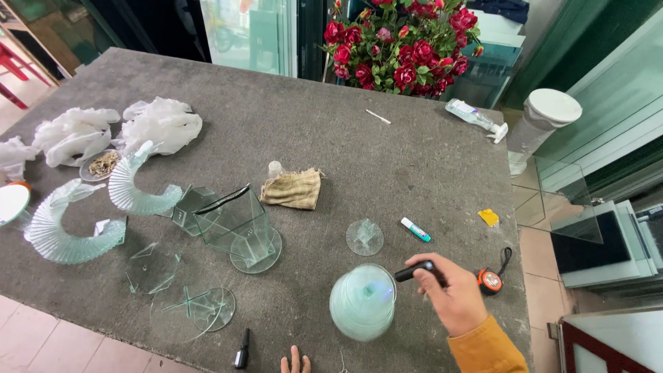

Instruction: Assembling a glass sculpture by gluing and UV-curing stacked circular glass plates.

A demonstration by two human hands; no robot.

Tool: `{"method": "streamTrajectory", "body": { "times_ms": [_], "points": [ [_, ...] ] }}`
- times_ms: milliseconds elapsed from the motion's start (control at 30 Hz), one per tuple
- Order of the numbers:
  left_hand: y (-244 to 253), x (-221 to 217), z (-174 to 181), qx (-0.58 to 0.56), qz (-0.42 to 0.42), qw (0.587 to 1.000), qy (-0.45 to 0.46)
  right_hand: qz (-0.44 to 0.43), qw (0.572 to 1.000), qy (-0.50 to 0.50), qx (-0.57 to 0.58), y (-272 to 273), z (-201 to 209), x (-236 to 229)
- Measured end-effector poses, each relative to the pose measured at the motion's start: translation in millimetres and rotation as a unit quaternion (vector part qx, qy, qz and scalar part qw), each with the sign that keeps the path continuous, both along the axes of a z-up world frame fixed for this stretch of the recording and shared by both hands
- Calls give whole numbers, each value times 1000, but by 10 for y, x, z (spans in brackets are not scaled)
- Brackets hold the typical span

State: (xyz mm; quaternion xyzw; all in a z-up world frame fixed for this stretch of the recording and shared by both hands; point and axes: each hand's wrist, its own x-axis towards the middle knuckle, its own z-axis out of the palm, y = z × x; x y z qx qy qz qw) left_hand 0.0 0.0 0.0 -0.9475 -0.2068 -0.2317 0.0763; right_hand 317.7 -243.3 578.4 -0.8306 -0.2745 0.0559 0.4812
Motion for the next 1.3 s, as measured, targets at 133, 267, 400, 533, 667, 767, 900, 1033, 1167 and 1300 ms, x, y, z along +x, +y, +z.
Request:
{"method": "streamTrajectory", "body": {
  "times_ms": [133, 267, 400, 533, 667, 767, 900, 1033, 1167, 1300],
  "points": [
    [-126, 151, 167, -68, 87, 988, 108, -130, 984, 114, 36, -364, -123, 26],
    [-203, 80, 352, -70, 114, 980, 146, -164, 972, 156, 60, -750, -648, -5],
    [-300, -42, 471, -60, 102, 981, 155, -207, 959, 185, -56, -961, -1009, -91],
    [-366, -116, 470, -53, 99, 975, 190, -164, 961, 218, -44, -922, -1215, -54],
    [-422, -137, 489, -65, 108, 972, 197, -158, 961, 217, -61, -731, -1151, 96],
    [-431, -157, 631, -41, 89, 987, 126, -175, 956, 225, -66, -620, -1104, 145],
    [-399, -114, 931, -21, 56, 992, 114, -169, 956, 234, -56, -565, -1090, 131],
    [-388, -224, 1041, -53, 36, 973, 222, -151, 959, 231, -63, -614, -1206, 103],
    [-352, -167, 1380, -111, 35, 880, 461, -168, 950, 256, -63, -557, -1130, 120],
    [-139, 60, 1872, -180, 9, 842, 508, -163, 954, 237, -81, -496, -1036, 152]
  ]
}}
